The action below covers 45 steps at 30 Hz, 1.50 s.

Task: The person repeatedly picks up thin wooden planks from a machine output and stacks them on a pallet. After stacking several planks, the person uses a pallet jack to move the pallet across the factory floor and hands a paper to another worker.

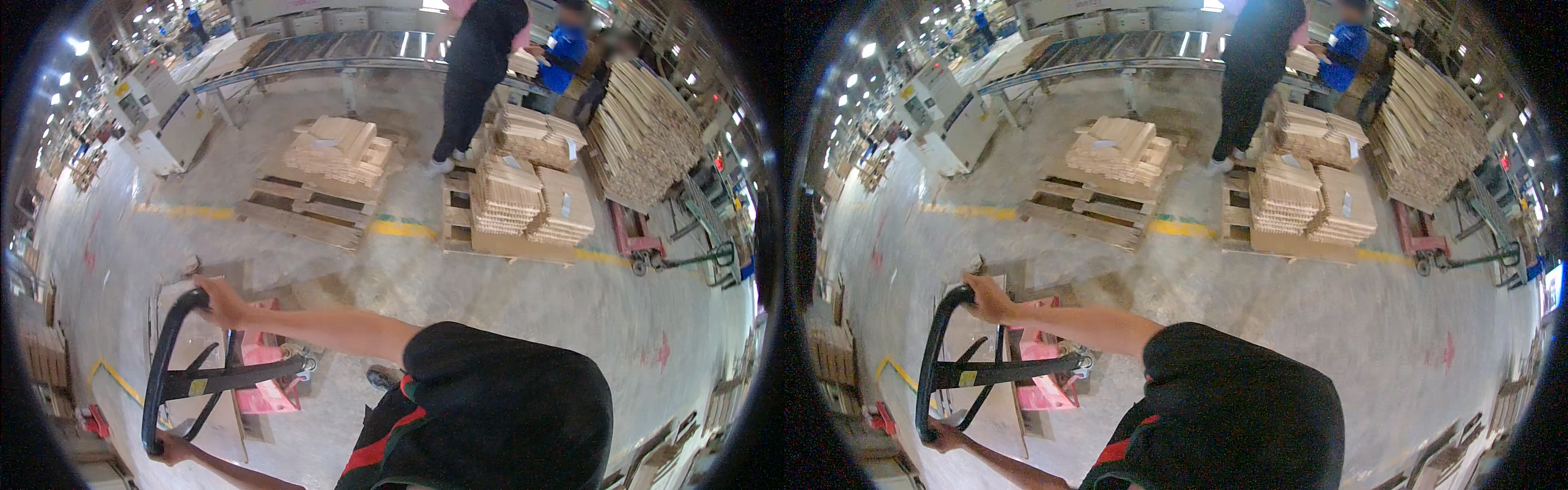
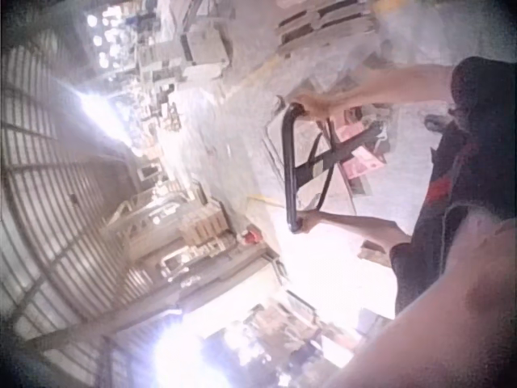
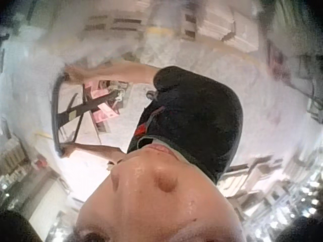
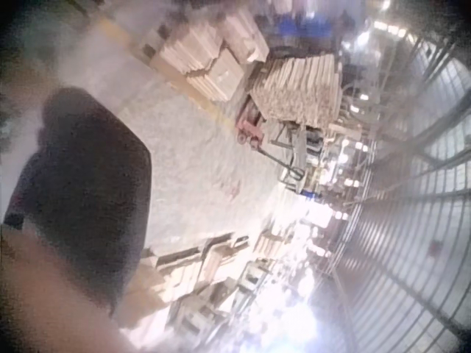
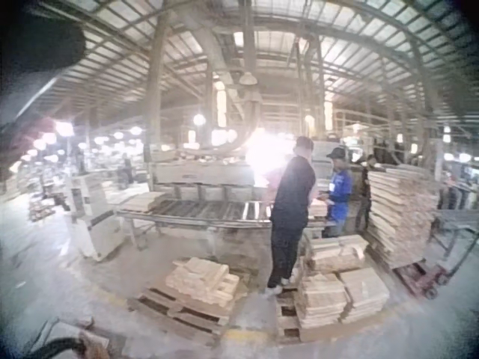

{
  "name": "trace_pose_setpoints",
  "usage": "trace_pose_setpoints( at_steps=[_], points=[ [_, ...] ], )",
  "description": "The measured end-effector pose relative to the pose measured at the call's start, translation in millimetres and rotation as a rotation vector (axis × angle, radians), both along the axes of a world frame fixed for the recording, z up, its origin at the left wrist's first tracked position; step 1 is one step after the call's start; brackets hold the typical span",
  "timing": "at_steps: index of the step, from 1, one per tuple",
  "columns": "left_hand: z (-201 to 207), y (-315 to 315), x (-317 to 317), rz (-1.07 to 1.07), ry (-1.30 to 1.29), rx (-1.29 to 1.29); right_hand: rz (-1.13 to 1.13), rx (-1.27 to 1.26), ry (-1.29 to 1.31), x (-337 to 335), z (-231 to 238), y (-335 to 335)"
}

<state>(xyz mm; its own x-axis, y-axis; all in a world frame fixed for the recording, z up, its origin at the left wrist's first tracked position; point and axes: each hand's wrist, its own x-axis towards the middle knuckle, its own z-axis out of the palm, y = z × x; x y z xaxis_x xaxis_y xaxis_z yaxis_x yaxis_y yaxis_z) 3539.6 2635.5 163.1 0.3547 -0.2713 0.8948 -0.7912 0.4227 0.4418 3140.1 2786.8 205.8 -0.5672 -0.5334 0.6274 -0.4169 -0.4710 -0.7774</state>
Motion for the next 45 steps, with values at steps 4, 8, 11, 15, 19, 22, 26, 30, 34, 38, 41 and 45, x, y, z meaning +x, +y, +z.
trace_pose_setpoints(
  at_steps=[4,8,11,15,19,22,26,30,34,38,41,45],
  points=[
    [-4,-15,22,0.04,0.027,0.094,0.158,0.228,-0.106,35,0,34],
    [-3,-41,-8,-0.098,0.102,0.019,0.052,0.138,-0.037,36,-10,28],
    [4,-66,-6,-0.159,0.026,-0.05,0.047,0.196,-0.047,39,1,2],
    [13,-92,-28,-0.242,0.164,-0.036,-0.001,0.08,0.012,57,-25,-4],
    [23,-143,-51,-0.12,0.095,-0.06,0.032,0.035,0.172,92,-20,8],
    [7,-176,-42,-0.182,0.104,-0.073,0.05,0.085,0.246,86,-18,-1],
    [7,-161,-59,-0.282,0.293,0.106,0.08,0.041,0.106,84,-17,-12],
    [8,-158,-66,-0.323,0.267,0.145,0.142,-0.028,0.013,83,-21,-18],
    [-5,-177,-36,-0.148,0.184,0.039,0.294,-0.152,0.185,73,-36,-12],
    [8,-167,-43,-0.259,0.278,0.111,0.026,-0.062,0.332,89,-62,-4],
    [23,-158,-46,-0.453,0.326,0.081,-0.068,-0.062,0.274,90,-64,-9],
    [37,-125,-48,-0.335,0.074,0.217,0.007,-0.009,0.083,72,-35,-12]
  ],
)
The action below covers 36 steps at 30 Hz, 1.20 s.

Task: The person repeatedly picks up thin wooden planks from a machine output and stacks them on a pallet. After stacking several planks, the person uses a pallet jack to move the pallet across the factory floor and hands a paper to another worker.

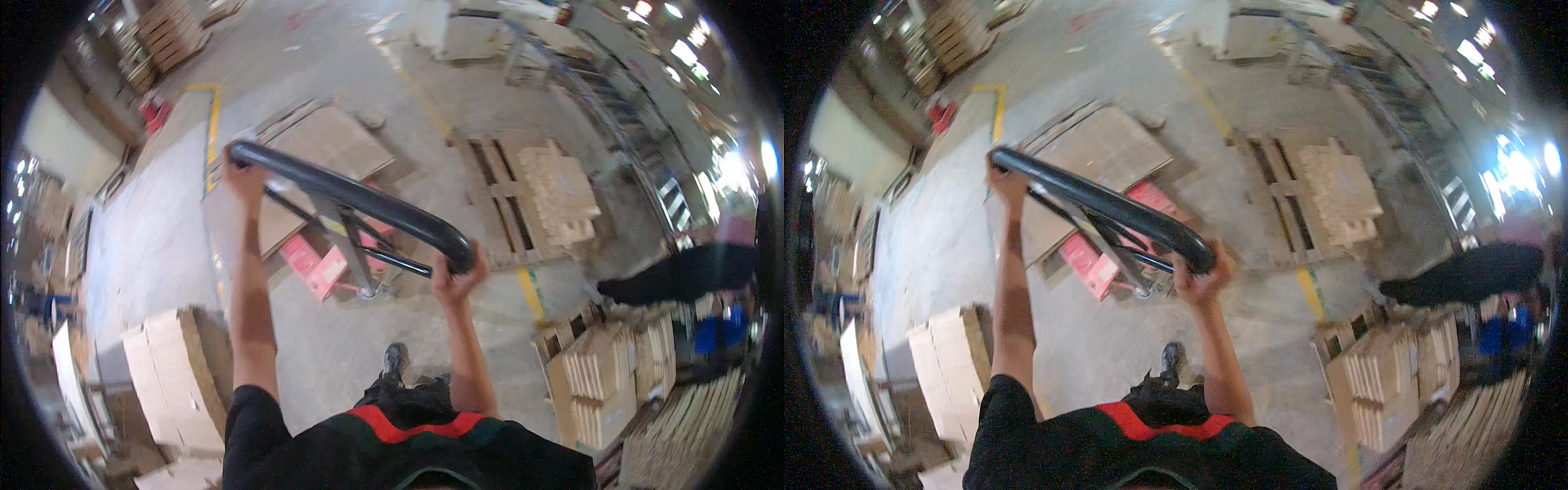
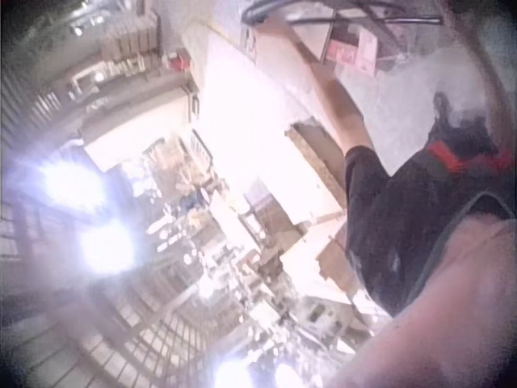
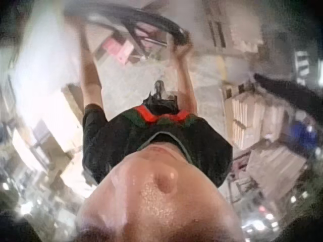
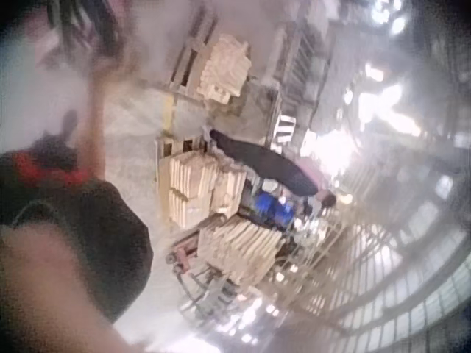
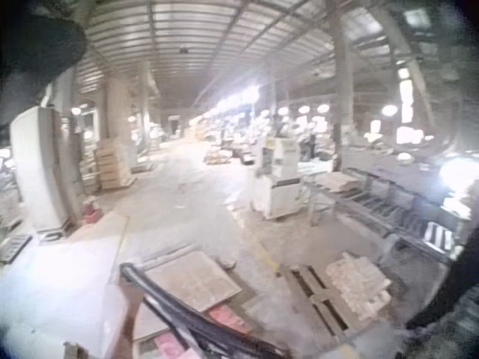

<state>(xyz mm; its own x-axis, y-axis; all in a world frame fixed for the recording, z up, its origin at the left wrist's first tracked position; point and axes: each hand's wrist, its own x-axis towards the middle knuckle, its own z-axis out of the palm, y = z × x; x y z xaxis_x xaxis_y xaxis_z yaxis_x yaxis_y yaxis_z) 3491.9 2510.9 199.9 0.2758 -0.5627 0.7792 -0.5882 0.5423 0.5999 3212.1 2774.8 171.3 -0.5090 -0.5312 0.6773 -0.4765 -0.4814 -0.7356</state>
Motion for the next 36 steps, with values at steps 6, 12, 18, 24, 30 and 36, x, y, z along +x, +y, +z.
trace_pose_setpoints(
  at_steps=[6,12,18,24,30,36],
  points=[
    [44,36,43,-0.487,-0.56,0.08,0.23,0.458,-0.208,-11,42,41],
    [60,61,96,-0.497,-1.028,-0.212,0.386,0.202,-0.092,29,15,79],
    [44,177,245,-0.365,-1.146,-0.03,0.747,0.347,-0.037,105,26,198],
    [35,491,233,-0.361,-1.25,0.22,0.801,0.116,0.416,166,-67,339],
    [-81,699,237,-0.431,-1.482,0.613,1.425,1.259,0.696,170,-72,502],
    [-141,797,158,-0.528,-1.153,0.84,1.203,1.68,0.543,188,-152,570]
  ],
)
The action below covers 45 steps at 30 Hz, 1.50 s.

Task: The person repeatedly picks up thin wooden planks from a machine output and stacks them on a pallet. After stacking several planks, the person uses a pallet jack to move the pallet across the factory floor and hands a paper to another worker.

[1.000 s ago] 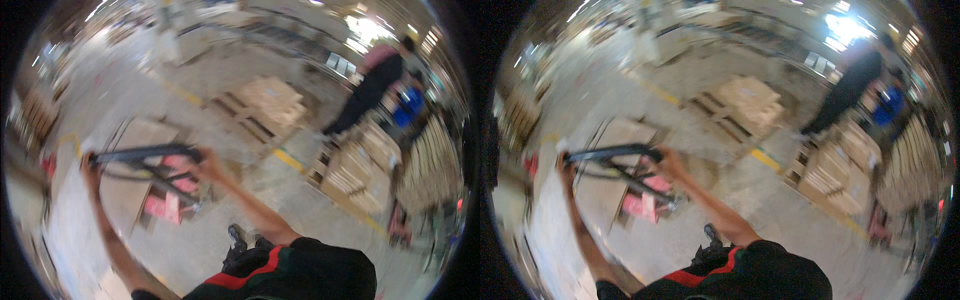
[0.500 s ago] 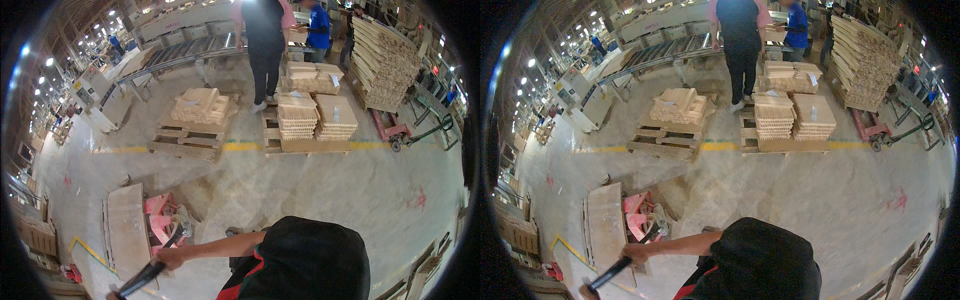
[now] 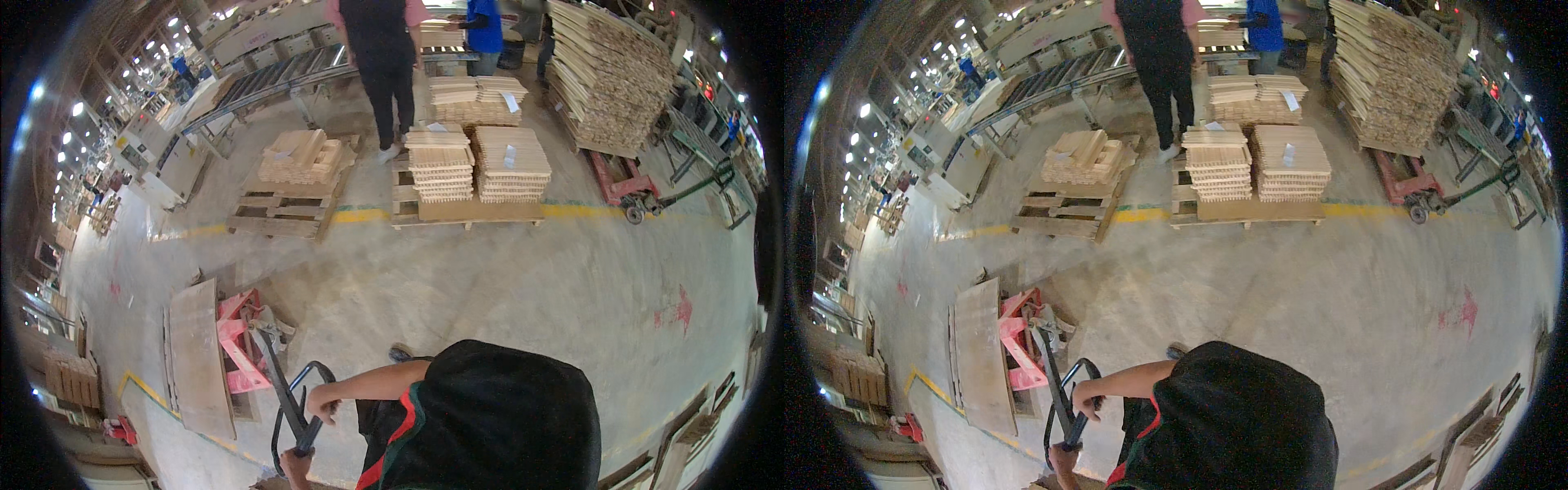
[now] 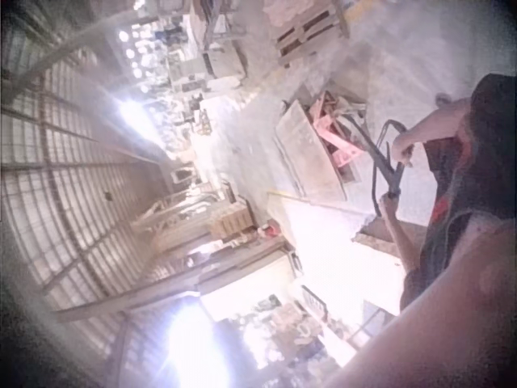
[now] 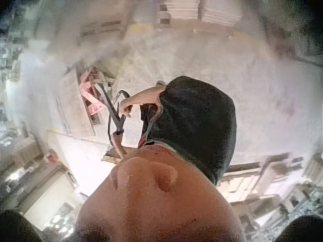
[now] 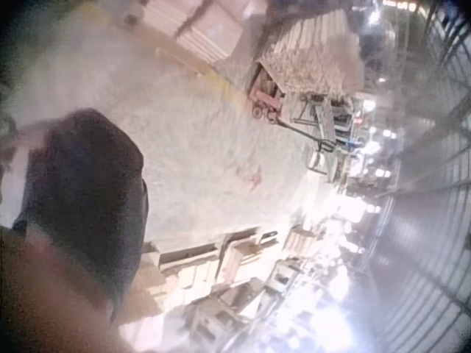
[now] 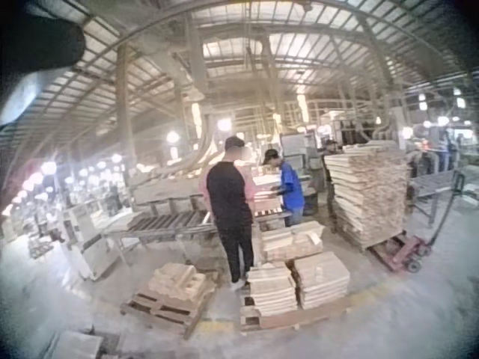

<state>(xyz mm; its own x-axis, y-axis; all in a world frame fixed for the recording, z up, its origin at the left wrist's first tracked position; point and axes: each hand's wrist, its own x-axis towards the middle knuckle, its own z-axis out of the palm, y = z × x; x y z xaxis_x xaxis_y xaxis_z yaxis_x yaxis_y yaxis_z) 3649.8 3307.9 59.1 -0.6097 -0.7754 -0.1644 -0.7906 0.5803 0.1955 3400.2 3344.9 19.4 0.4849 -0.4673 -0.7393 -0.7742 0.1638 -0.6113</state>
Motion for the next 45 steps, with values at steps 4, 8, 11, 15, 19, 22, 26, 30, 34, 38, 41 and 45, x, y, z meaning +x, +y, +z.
trace_pose_setpoints(
  at_steps=[4,8,11,15,19,22,26,30,34,38,41,45],
  points=[
    [-53,-23,84,0.031,-0.118,-0.177,-0.184,-0.779,0.149,39,17,31],
    [-58,49,3,0.002,0.043,0.16,-0.23,-0.867,0.299,-15,-18,95],
    [-68,107,-3,-0.038,-0.038,-0.242,-0.278,-0.866,0.392,-16,-8,141],
    [-45,183,-22,0.088,-0.093,-0.055,-0.301,-0.855,0.424,-14,-5,222],
    [-62,212,12,0.175,-0.116,-0.036,-0.308,-0.842,0.353,4,-14,253],
    [-64,262,12,0.209,-0.148,-0.166,-0.268,-0.912,0.338,0,-13,294],
    [-61,351,-35,0.286,-0.058,-0.141,-0.243,-0.909,0.337,-40,-19,352],
    [-19,442,-109,0.304,-0.088,-0.051,-0.156,-0.87,0.333,-97,-20,414],
    [-2,517,-151,0.382,-0.087,-0.033,-0.093,-0.874,0.314,-135,-6,476],
    [-34,600,-145,0.417,-0.087,0.017,-0.086,-0.897,0.289,-140,-23,561],
    [-33,658,-156,0.474,-0.074,0.086,-0.067,-0.848,0.295,-144,-29,616],
    [-42,734,-148,0.467,-0.086,0.098,-0.059,-0.934,0.287,-143,-34,694]
  ],
)
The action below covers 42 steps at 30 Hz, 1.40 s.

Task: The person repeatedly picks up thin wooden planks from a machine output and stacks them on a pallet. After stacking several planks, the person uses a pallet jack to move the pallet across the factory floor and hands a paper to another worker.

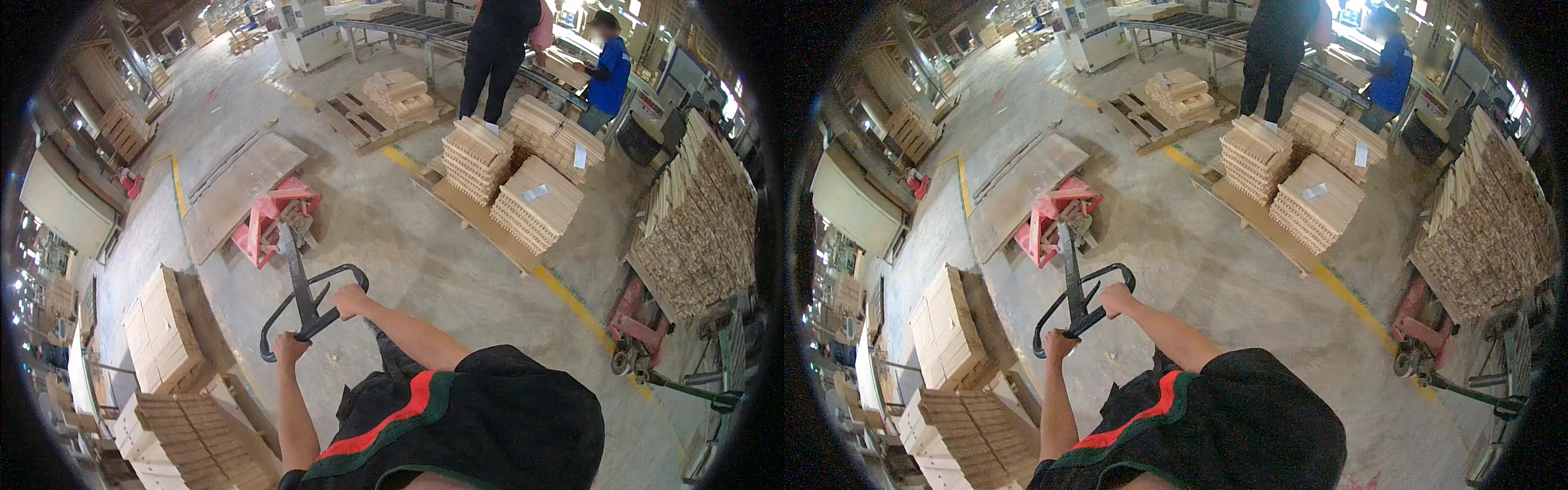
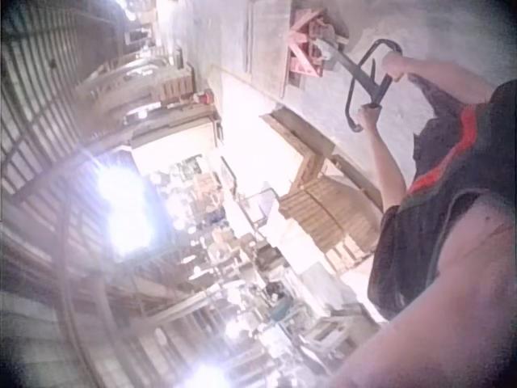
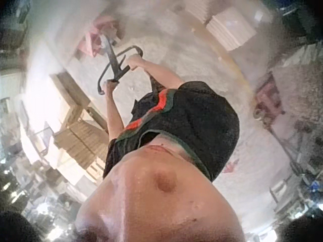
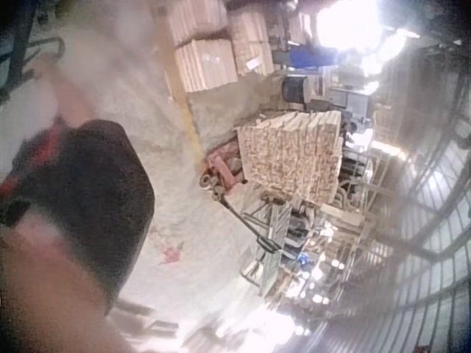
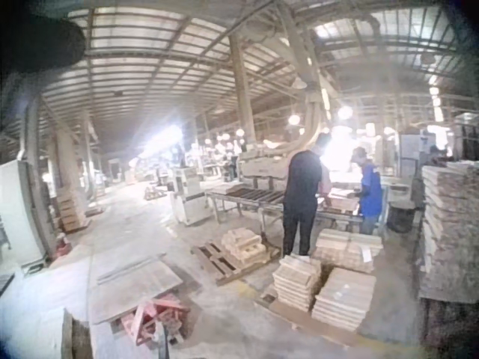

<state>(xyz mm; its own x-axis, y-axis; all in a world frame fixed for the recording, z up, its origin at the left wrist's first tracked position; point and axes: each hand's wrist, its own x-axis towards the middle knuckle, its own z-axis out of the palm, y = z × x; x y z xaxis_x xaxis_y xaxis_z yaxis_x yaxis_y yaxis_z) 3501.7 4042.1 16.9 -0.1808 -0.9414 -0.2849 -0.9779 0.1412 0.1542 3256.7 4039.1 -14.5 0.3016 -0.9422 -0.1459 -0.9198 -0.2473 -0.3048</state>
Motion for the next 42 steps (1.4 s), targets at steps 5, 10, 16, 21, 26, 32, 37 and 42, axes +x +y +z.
trace_pose_setpoints(
  at_steps=[5,10,16,21,26,32,37,42],
  points=[
    [4,113,-14,0.008,-0.084,-0.046,0.01,0.095,-0.004,-11,6,106],
    [1,220,-35,0.038,-0.057,-0.031,0.061,0.099,0.006,-35,17,210],
    [-5,355,-87,0.098,-0.054,-0.031,0.102,0.081,0.033,-85,13,331],
    [-12,472,-129,0.13,-0.082,-0.055,0.162,0.09,0.035,-129,13,429],
    [-6,590,-168,0.119,-0.035,-0.062,0.203,0.132,0.085,-167,17,543],
    [-22,716,-184,0.137,0.032,-0.051,0.21,0.118,0.102,-186,8,669],
    [-24,812,-199,0.151,0.067,-0.033,0.19,0.134,0.076,-196,8,767],
    [-18,917,-225,0.129,0.053,-0.071,0.187,0.133,0.08,-227,13,867]
  ],
)
